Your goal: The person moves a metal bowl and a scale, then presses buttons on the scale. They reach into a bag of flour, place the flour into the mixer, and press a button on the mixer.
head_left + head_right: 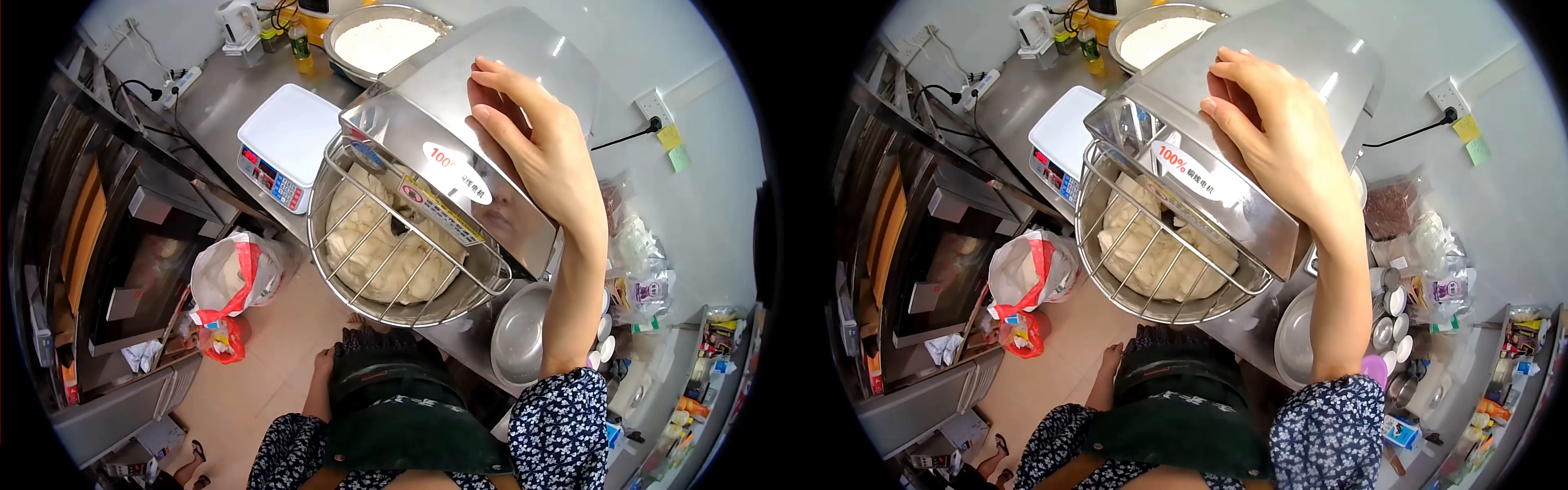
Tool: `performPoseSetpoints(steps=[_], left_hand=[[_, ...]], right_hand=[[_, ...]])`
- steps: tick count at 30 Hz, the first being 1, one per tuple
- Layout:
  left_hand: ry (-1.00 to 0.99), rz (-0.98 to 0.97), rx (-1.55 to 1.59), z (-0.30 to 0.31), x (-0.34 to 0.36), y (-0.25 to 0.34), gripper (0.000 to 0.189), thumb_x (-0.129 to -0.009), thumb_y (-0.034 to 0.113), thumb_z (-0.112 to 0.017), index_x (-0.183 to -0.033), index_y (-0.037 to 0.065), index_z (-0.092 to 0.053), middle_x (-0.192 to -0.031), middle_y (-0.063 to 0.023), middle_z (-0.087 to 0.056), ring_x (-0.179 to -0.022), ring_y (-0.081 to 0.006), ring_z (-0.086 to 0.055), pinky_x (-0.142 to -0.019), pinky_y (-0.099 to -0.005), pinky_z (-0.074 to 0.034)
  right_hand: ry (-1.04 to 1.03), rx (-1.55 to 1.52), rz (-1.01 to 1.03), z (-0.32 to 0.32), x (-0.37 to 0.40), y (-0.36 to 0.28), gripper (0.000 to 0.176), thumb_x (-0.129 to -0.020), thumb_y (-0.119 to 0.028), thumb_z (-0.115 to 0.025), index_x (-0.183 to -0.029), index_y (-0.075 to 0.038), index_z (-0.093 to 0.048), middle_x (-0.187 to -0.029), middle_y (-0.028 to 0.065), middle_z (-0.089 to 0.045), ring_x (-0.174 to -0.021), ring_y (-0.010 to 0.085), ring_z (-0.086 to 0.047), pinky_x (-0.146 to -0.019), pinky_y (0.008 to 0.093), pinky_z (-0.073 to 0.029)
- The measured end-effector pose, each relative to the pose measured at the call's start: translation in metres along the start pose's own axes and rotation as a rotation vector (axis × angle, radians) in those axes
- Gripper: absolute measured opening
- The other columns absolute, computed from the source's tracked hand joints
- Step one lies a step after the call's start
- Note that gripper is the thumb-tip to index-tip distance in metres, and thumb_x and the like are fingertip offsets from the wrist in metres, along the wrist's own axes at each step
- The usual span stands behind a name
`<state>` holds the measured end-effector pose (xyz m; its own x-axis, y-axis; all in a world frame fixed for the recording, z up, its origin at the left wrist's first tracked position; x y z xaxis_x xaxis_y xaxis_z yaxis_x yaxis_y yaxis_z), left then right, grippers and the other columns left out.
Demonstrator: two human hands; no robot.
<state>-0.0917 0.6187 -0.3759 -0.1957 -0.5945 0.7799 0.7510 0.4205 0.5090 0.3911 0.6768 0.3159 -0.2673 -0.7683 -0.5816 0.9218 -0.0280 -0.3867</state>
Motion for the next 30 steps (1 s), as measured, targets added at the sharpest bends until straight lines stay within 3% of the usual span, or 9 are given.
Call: performPoseSetpoints(steps=[3, 22, 25, 28, 30], left_hand=[[-0.038, 0.063, 0.053, -0.006, 0.004, 0.015, 0.043, -0.081, 0.036, -0.052, -0.096, -0.003, -0.06, -0.091, -0.0203, -0.061, -0.087, -0.0301, -0.058, -0.078, -0.034, -0.043], [0.031, 0.059, -0.001, 0.002, 0.012, -0.008, 0.043, -0.08, 0.036, -0.053, -0.093, -0.004, -0.061, -0.087, -0.0188, -0.062, -0.085, -0.0281, -0.059, -0.076, -0.0344, -0.044], [0.047, 0.053, 0.008, 0.006, 0.018, -0.006, 0.043, -0.08, 0.036, -0.053, -0.094, -0.003, -0.061, -0.089, -0.0189, -0.062, -0.086, -0.0285, -0.059, -0.077, -0.0344, -0.044], [0.053, 0.04, -0.009, 0.011, 0.023, -0.005, 0.043, -0.08, 0.036, -0.052, -0.095, -0.003, -0.061, -0.093, -0.0198, -0.061, -0.09, -0.0288, -0.058, -0.079, -0.0344, -0.043], [0.07, 0.02, -0.033, 0.013, 0.017, -0.013, 0.043, -0.08, 0.036, -0.052, -0.096, -0.003, -0.06, -0.096, -0.0204, -0.06, -0.092, -0.0288, -0.057, -0.081, -0.0343, -0.042]], right_hand=[[-0.001, -0.014, -0.023, 0.0, 0.0, 0.002, 0.026, -0.076, -0.017, -0.059, -0.094, 0.002, -0.055, -0.098, 0.0182, -0.057, -0.087, 0.0335, -0.054, -0.077, 0.0362, -0.043], [-0.037, -0.009, -0.039, 0.004, 0.001, -0.004, 0.025, -0.077, -0.021, -0.056, -0.089, 0.001, -0.056, -0.087, 0.0155, -0.058, -0.082, 0.0323, -0.054, -0.073, 0.0378, -0.042], [-0.121, 0.036, -0.104, 0.003, 0.002, -0.006, 0.03, -0.08, -0.017, -0.057, -0.103, 0.002, -0.055, -0.106, 0.0159, -0.056, -0.088, 0.0223, -0.058, -0.079, 0.0288, -0.044], [-0.071, 0.057, -0.046, 0.004, 0.005, -0.004, 0.032, -0.08, -0.02, -0.057, -0.103, 0.002, -0.055, -0.107, 0.0166, -0.056, -0.091, 0.0243, -0.057, -0.081, 0.0297, -0.043], [0.01, 0.026, 0.009, 0.007, 0.006, -0.006, 0.026, -0.078, -0.022, -0.055, -0.091, 0.0, -0.057, -0.092, 0.0153, -0.058, -0.086, 0.0299, -0.056, -0.075, 0.0356, -0.043]])
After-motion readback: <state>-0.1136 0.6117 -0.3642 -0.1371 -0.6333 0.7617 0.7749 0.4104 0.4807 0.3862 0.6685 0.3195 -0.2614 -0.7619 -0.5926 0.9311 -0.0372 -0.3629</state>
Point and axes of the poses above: each hand's wrist, its own x-axis away from the middle knuckle, its own z-axis out of the back of the hand, y = z × x, the point moved 8 cm from there along -x, towards the middle knuckle
